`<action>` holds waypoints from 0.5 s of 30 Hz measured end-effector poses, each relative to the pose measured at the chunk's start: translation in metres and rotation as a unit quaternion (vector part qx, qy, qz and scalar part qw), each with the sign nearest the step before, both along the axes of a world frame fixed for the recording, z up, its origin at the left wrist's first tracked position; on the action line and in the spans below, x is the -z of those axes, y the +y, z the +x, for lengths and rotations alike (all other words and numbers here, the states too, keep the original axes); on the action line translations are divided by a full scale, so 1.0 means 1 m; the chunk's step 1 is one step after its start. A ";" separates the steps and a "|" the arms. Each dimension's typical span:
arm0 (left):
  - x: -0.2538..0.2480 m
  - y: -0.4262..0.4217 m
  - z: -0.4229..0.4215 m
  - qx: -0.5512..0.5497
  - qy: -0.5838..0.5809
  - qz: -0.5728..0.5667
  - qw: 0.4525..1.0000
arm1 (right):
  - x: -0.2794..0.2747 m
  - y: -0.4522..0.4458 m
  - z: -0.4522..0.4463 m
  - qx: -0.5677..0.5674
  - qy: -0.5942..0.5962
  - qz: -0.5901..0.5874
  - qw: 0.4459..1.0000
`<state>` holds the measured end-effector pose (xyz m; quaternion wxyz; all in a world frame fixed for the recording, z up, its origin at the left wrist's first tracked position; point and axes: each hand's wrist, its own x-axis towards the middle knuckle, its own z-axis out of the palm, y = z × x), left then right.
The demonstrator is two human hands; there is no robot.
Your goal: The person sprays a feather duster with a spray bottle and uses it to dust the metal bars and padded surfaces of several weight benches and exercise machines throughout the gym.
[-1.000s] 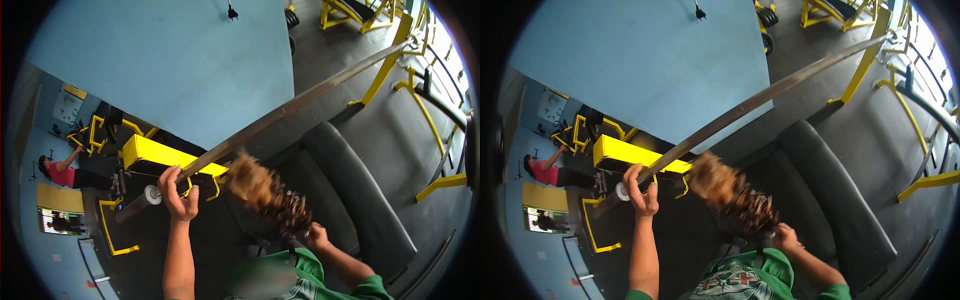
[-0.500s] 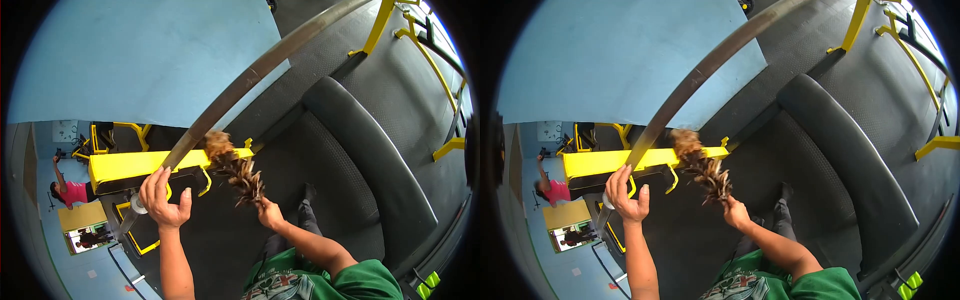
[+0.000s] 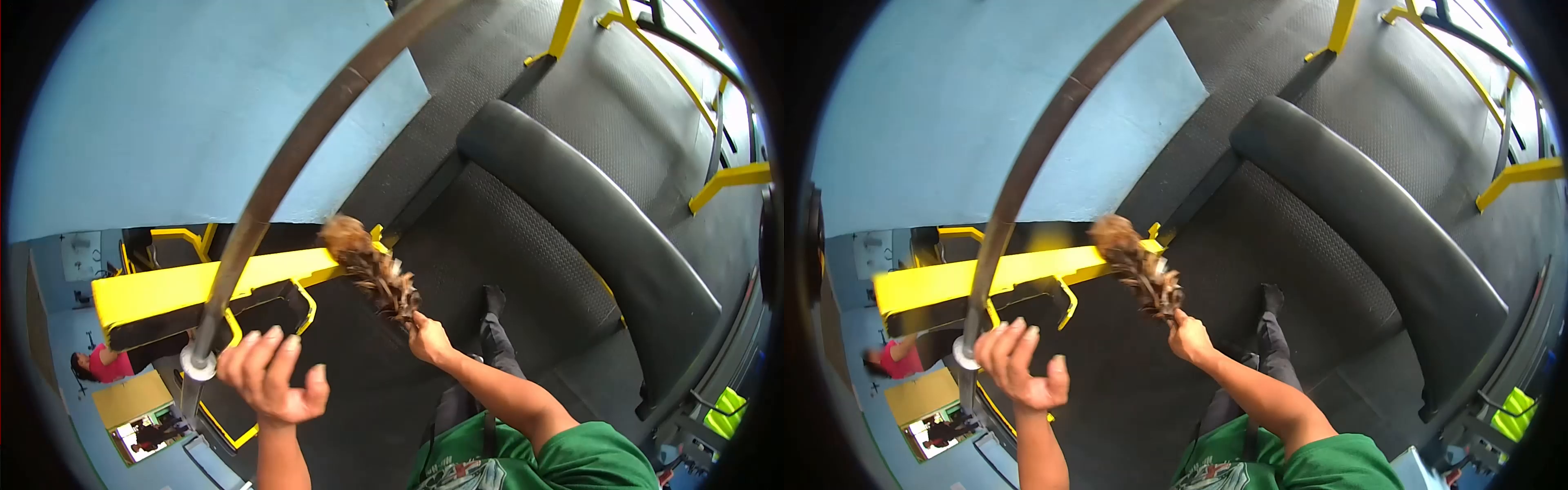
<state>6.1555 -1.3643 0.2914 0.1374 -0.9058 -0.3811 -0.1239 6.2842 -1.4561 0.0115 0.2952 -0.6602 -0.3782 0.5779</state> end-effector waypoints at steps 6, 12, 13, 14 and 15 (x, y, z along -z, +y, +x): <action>0.105 0.003 -0.035 -0.084 0.013 -0.139 0.987 | 0.091 -0.027 -0.044 0.010 0.034 0.128 0.991; 0.146 0.002 -0.043 -0.108 -0.010 -0.174 0.979 | 0.189 -0.018 -0.043 0.008 -0.064 -0.203 0.977; 0.143 0.001 -0.044 -0.097 -0.039 -0.164 0.981 | 0.174 -0.026 -0.036 -0.019 -0.075 -0.194 0.978; 0.140 -0.002 -0.046 -0.088 -0.072 -0.156 0.981 | 0.158 -0.045 -0.034 -0.028 -0.078 -0.164 0.983; 0.135 -0.002 -0.045 -0.089 -0.084 -0.135 0.983 | 0.137 -0.067 -0.033 -0.042 -0.081 -0.129 0.987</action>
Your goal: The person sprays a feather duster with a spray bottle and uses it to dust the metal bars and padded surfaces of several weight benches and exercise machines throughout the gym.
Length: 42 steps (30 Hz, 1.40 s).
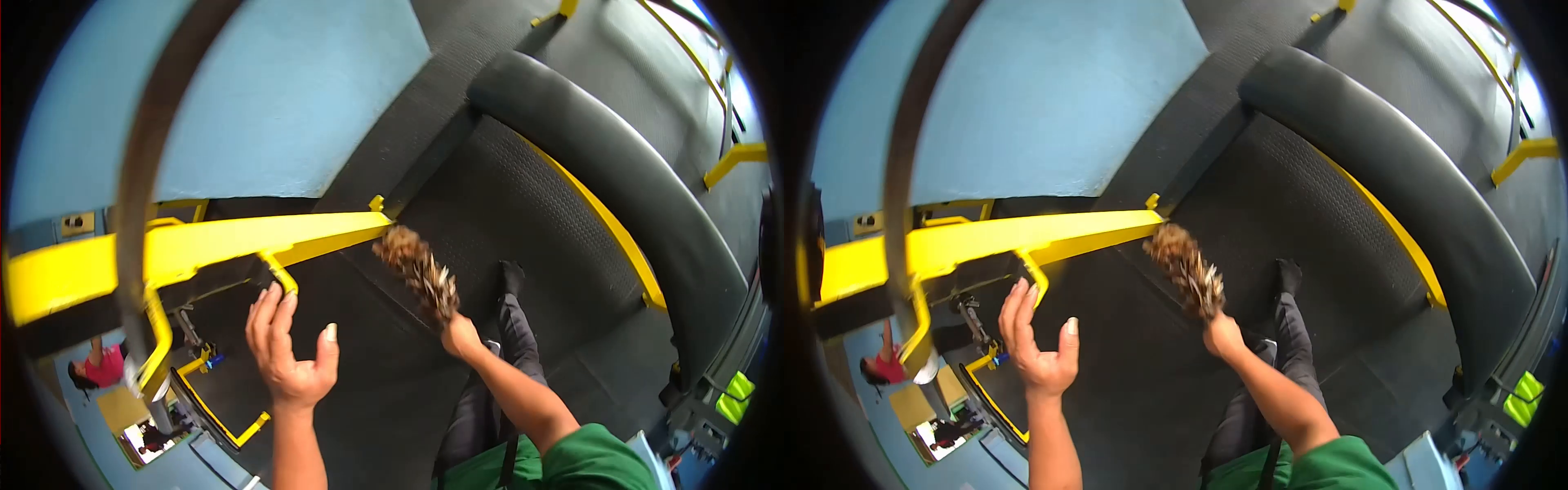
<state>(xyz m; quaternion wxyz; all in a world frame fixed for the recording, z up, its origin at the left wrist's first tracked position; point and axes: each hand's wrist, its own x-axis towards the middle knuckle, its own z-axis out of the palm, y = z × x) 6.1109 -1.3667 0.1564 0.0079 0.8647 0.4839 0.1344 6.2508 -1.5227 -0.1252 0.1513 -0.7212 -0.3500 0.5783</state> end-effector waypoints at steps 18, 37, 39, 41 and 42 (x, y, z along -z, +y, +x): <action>0.045 -0.092 -0.074 -0.222 -0.297 0.019 0.929 | -0.099 0.014 -0.064 -0.049 -0.009 0.220 0.974; 0.224 -0.162 -0.050 -0.317 -0.536 -0.285 0.729 | -0.043 0.082 0.062 -0.413 -0.264 0.131 0.862; 0.233 -0.170 -0.047 -0.356 -0.573 -0.280 0.683 | -0.076 0.085 0.094 -0.444 -0.264 0.252 0.818; 0.236 -0.170 -0.042 -0.366 -0.597 -0.257 0.666 | -0.107 0.108 0.134 -0.490 -0.273 0.401 0.724; 0.234 -0.168 -0.039 -0.377 -0.617 -0.233 0.650 | -0.129 0.130 0.146 -0.494 -0.246 0.505 0.663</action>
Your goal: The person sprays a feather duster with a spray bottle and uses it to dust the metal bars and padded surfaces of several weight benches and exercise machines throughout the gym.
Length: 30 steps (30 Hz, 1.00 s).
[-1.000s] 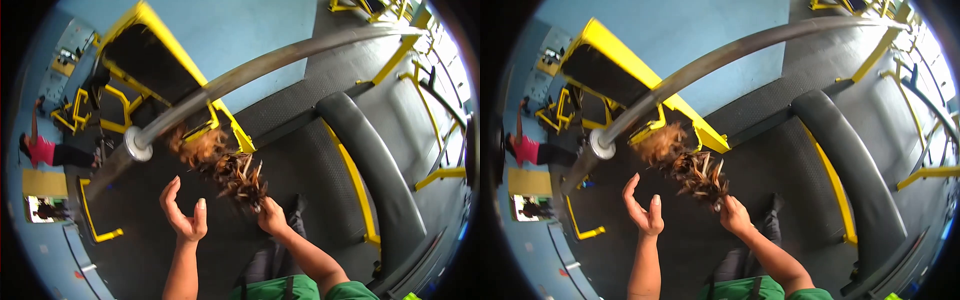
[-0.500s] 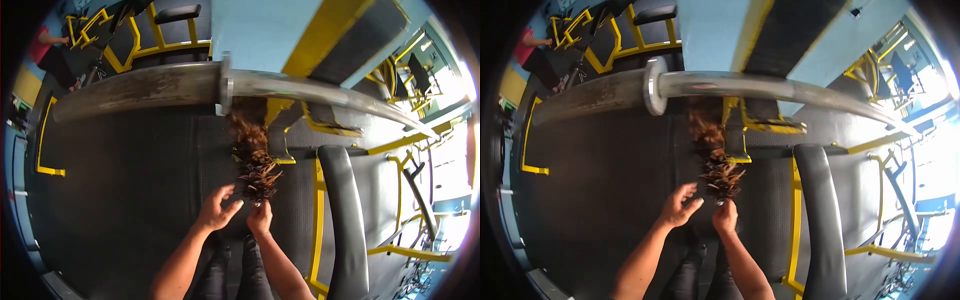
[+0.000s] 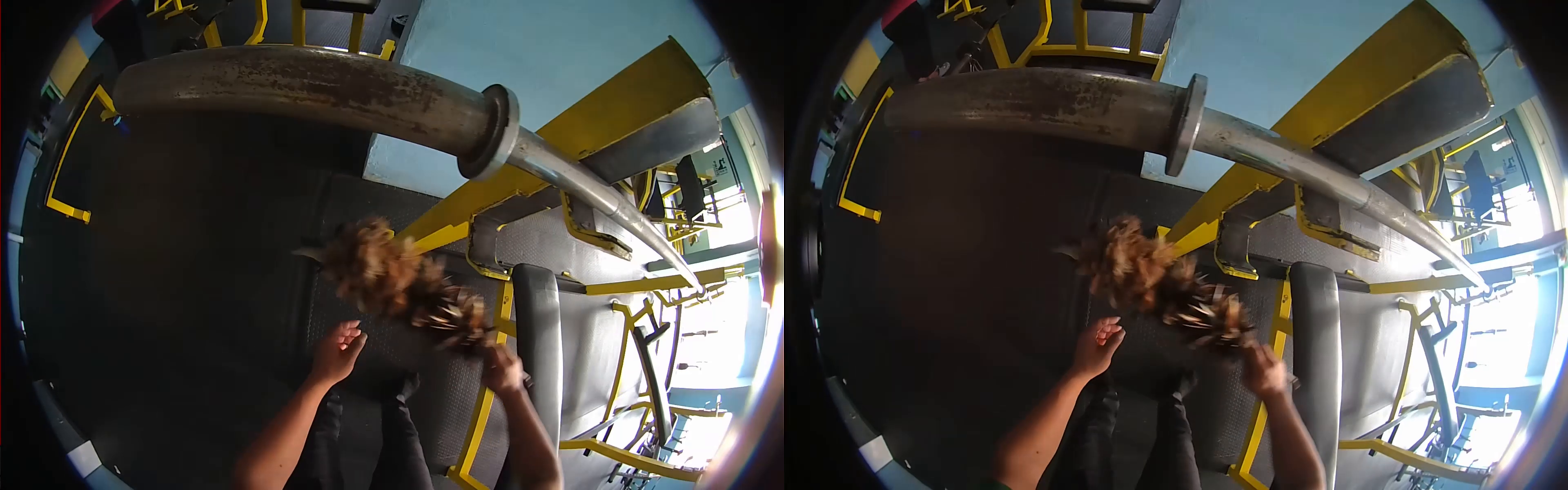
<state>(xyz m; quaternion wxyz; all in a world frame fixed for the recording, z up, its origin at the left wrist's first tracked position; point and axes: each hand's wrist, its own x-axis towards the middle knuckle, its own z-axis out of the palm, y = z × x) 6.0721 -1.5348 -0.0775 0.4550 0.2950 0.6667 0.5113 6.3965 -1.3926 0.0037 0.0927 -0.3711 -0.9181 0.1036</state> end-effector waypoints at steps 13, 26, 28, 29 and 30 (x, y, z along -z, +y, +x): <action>0.001 0.042 0.090 -0.087 0.060 0.032 0.994 | 0.077 0.166 0.024 -0.055 -0.040 -0.022 0.997; 0.017 0.068 0.165 -0.134 0.091 0.006 0.987 | 0.214 0.149 0.014 0.041 -0.249 -0.222 0.942; 0.010 0.067 0.190 -0.150 0.024 0.033 0.988 | 0.164 0.105 0.051 0.063 -0.208 -0.237 0.947; -0.007 0.069 0.203 -0.147 0.029 0.042 0.988 | 0.140 0.083 0.089 0.065 -0.081 -0.260 0.960; -0.030 0.070 0.213 -0.141 0.035 0.052 0.988 | 0.110 0.053 0.122 0.111 0.020 -0.253 0.961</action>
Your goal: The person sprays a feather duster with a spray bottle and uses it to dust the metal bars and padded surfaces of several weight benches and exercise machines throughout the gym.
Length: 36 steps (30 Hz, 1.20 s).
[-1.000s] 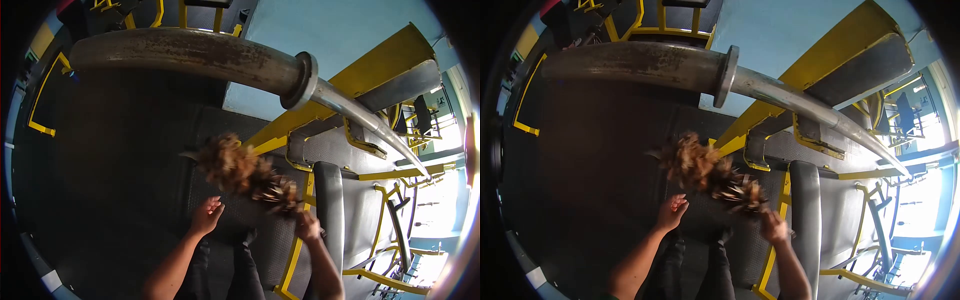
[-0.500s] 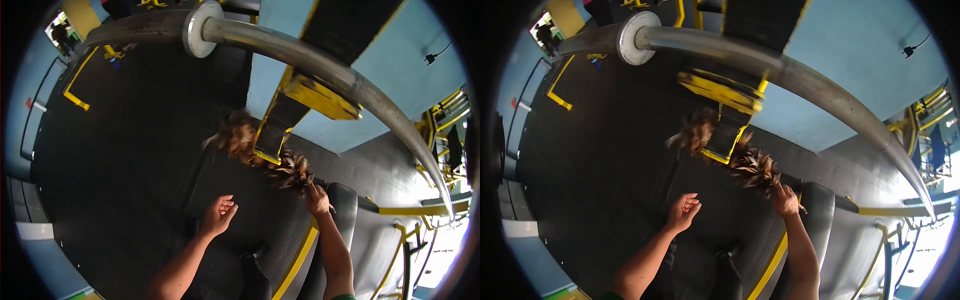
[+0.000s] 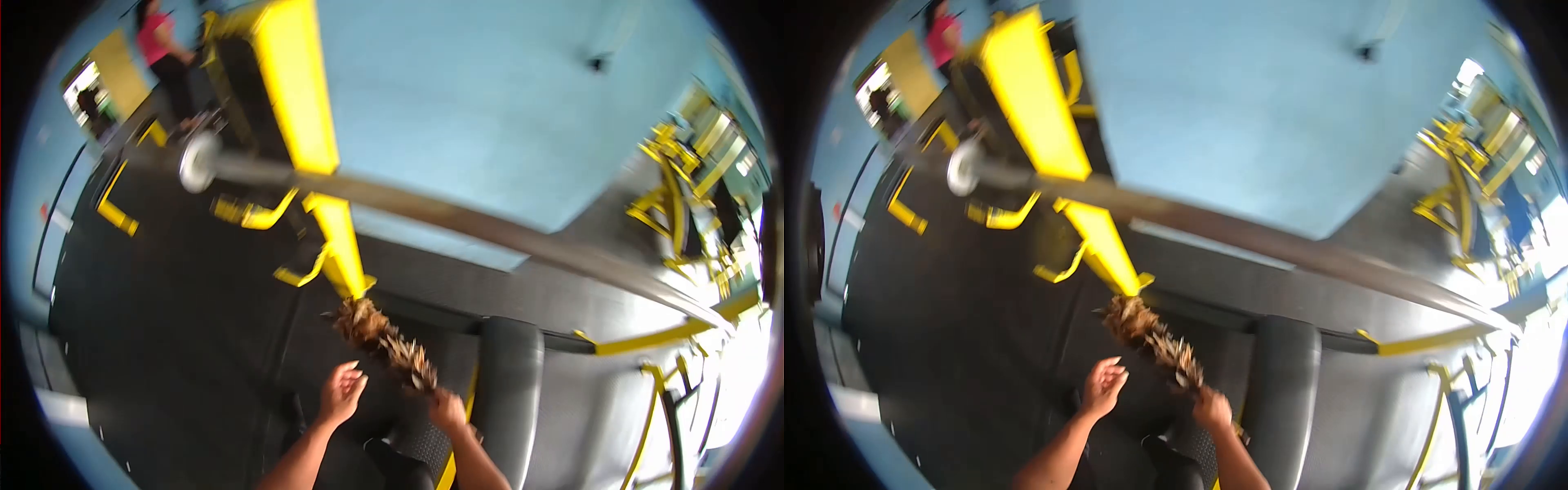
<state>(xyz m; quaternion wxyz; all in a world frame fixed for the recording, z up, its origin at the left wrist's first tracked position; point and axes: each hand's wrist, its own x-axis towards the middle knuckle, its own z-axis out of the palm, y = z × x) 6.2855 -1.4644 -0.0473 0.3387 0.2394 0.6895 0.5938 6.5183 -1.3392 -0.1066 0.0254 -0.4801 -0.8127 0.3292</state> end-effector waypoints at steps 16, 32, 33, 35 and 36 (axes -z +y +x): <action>-0.329 0.198 0.124 0.264 0.418 0.362 0.790 | -0.262 -0.002 0.147 0.376 0.248 0.287 0.845; -0.385 0.330 0.290 0.365 0.501 0.436 0.653 | -0.249 0.068 0.306 0.462 0.256 0.304 0.793; -0.384 0.335 0.305 0.394 0.495 0.428 0.645 | -0.270 0.089 0.324 0.554 0.269 0.282 0.736; -0.381 0.347 0.335 0.441 0.491 0.401 0.635 | -0.305 0.110 0.362 0.654 0.258 0.211 0.679; -0.379 0.354 0.350 0.447 0.495 0.403 0.627 | -0.306 0.107 0.369 0.660 0.264 0.210 0.671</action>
